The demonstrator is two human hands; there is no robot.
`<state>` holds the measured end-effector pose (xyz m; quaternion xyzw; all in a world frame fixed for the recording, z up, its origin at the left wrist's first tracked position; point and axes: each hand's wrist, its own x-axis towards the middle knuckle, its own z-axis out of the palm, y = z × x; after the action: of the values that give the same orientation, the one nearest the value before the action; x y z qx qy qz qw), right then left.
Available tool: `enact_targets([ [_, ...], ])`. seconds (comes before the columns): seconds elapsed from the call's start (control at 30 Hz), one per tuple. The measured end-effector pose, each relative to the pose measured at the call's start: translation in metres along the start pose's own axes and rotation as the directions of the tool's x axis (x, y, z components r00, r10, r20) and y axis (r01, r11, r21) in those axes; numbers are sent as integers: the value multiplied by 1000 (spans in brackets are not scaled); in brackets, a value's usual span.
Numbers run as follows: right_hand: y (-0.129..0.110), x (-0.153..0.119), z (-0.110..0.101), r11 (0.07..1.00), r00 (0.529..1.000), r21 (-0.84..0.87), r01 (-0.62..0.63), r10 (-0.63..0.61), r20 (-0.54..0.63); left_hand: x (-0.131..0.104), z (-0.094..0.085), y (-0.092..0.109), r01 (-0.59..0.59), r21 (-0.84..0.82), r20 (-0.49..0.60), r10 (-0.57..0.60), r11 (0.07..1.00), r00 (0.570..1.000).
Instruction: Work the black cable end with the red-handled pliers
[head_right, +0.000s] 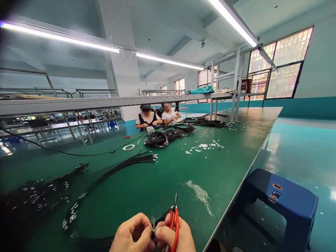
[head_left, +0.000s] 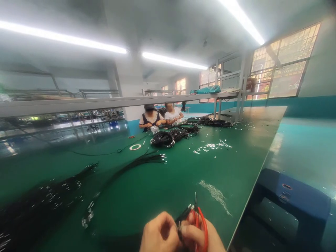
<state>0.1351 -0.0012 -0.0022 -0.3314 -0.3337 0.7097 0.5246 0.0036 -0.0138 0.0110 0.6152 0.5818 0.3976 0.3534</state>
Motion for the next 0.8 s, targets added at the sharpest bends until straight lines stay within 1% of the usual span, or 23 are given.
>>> enact_targets([
  [0.07, 7, 5, -6, 999, 999, 42, -28, 27, 25, 4, 0, -3, 101, -206, 78, -87, 973, 993],
  [0.13, 11, 6, -9, 999, 1000, 37, -12, 12, 3, 6, 0, -4, 132, -296, 110, -103, 946, 989],
  [0.2, 9, 4, -9, 999, 998, 16, 35, -35, -46, 6, 0, -4, 79, -275, 101, -53, 958, 994],
  [0.3, 4, -1, -5, 996, 992, -39, 82, -86, -88, 3, 0, -4, -40, -152, 86, 54, 988, 995],
  [0.33, 2, -2, -4, 995, 991, -58, 86, -92, -96, 3, 0, -4, -59, -125, 81, 69, 990, 994],
  [0.4, 1, -3, -2, 994, 990, -79, 81, -90, -107, 2, 0, -6, -58, -120, 68, 66, 991, 995],
  [0.5, 3, -2, -1, 992, 989, -104, 72, -84, -122, 3, 1, -11, -20, -199, 70, 34, 980, 997],
  [0.6, 4, -1, 0, 969, 977, -216, 117, -151, -147, 7, 2, -18, 31, -299, 79, -8, 954, 997],
  [0.67, 5, -2, 0, 954, 974, -253, 163, -197, -113, 9, 4, -22, 30, -326, 78, -4, 945, 997],
  [0.73, 6, -2, 0, 945, 974, -265, 192, -217, -67, 10, 6, -23, 12, -315, 74, 12, 949, 997],
  [0.8, 6, -1, 0, 930, 968, -305, 205, -238, -75, 9, 7, -23, 12, -304, 71, 10, 952, 997],
])
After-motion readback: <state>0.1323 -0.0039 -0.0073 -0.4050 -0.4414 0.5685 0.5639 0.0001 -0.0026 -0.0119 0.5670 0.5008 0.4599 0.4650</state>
